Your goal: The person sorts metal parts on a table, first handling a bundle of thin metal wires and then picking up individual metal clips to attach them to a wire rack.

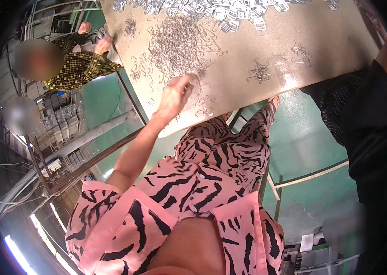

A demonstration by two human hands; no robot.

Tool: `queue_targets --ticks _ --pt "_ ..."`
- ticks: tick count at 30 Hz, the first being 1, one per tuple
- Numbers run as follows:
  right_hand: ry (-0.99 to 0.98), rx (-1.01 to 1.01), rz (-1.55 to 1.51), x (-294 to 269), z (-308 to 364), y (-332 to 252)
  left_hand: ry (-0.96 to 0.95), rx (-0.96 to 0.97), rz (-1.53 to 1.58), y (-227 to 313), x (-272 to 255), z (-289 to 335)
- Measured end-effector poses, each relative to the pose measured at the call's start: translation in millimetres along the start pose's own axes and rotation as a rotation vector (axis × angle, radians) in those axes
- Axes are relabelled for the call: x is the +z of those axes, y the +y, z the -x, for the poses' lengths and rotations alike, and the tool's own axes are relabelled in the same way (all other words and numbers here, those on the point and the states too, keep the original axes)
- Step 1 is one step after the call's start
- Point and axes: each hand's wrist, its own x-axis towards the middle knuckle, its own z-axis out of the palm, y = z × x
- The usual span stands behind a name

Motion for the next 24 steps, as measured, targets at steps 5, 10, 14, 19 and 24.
queue_targets --ticks 5,10,14,19,24 --pt "0.018 0.015 -0.202 -5 -7 19 -0.001 0.117 -0.1 -7 17 -5" --pt "0.125 -0.047 -0.651 -30 -20 27 -0.035 0.067 -0.074 -24 24 10" --pt "0.416 -0.252 -0.817 -92 -32 -8 -0.045 0.15 0.014 -30 37 19" --pt "0.69 -0.471 -0.818 -150 -33 -106 -0.105 0.301 -0.024 -46 43 14" --pt "0.618 -0.736 -0.687 -130 -20 -194 -0.125 0.309 -0.063 -62 43 8"
